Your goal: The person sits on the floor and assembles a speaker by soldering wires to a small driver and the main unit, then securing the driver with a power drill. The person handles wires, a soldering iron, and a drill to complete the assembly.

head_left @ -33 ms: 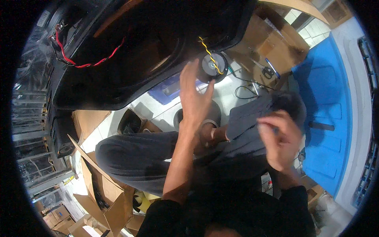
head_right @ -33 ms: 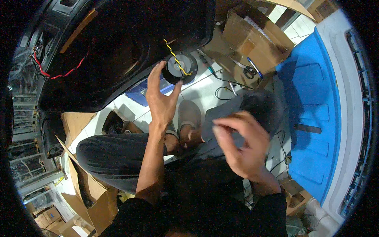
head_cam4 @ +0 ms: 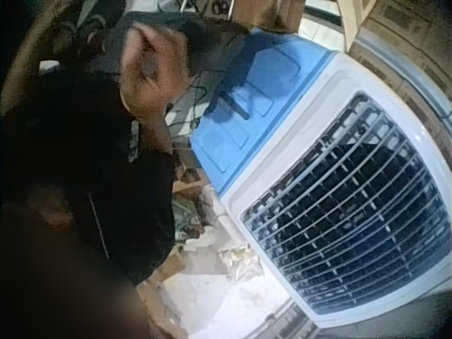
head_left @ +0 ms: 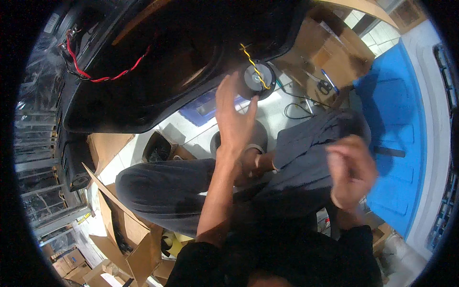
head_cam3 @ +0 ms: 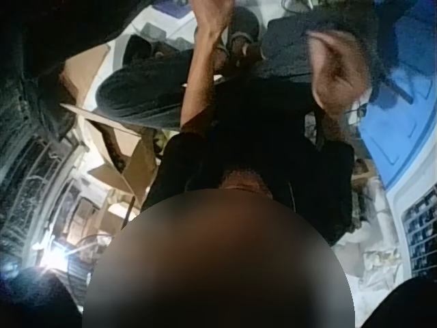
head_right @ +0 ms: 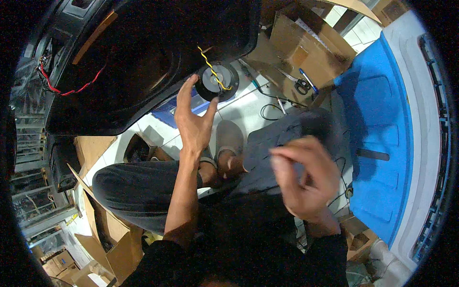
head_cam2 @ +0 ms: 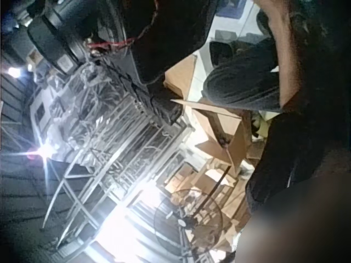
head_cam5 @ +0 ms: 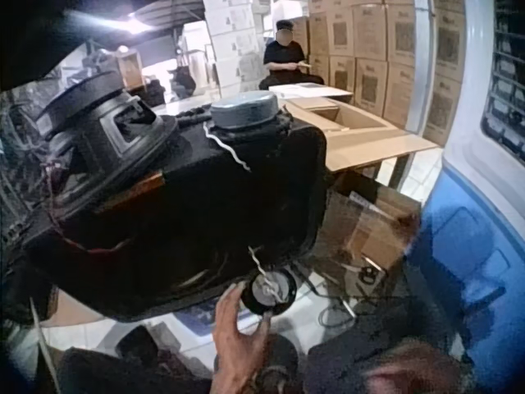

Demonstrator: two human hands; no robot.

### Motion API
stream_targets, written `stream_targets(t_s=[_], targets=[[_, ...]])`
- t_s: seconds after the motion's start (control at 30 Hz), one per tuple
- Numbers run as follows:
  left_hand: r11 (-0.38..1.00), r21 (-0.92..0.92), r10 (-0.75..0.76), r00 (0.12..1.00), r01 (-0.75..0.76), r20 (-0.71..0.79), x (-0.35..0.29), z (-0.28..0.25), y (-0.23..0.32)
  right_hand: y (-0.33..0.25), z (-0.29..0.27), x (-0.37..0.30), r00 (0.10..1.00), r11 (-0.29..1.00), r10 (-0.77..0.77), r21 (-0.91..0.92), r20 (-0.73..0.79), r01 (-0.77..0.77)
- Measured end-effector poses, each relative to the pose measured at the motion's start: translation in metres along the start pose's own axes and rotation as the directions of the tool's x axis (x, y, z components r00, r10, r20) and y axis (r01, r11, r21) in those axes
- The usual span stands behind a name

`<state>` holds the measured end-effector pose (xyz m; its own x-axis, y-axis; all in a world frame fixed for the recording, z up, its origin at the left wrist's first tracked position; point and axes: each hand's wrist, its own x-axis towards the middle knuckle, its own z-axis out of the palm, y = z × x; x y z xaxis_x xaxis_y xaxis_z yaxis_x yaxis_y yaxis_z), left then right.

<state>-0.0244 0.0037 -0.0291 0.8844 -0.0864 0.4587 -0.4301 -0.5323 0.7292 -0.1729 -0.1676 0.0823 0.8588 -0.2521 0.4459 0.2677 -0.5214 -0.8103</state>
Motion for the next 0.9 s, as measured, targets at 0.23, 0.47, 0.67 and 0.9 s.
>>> stream_targets(t_s=[0.23,0.47,0.67,0.9], targets=[[0.972,0.027,-0.234,0.970,0.232,0.073,0.005,-0.043,0.031,0.022,-0.020,0.008,0.846,0.969,0.155,-0.087,-0.510,-0.230],[0.947,0.149,-0.310,0.930,0.284,0.195,0.014,-0.202,0.069,0.118,-0.054,-0.025,0.806,0.875,0.306,-0.183,-0.507,-0.448],[0.846,0.460,-0.328,0.944,0.270,0.048,0.038,-0.283,0.042,0.235,-0.101,-0.068,0.738,0.578,0.616,-0.477,-0.277,-0.662],[0.826,0.322,-0.479,0.877,0.463,-0.031,0.027,-0.303,-0.002,0.291,-0.063,-0.011,0.942,0.753,0.198,-0.658,0.271,0.031]])
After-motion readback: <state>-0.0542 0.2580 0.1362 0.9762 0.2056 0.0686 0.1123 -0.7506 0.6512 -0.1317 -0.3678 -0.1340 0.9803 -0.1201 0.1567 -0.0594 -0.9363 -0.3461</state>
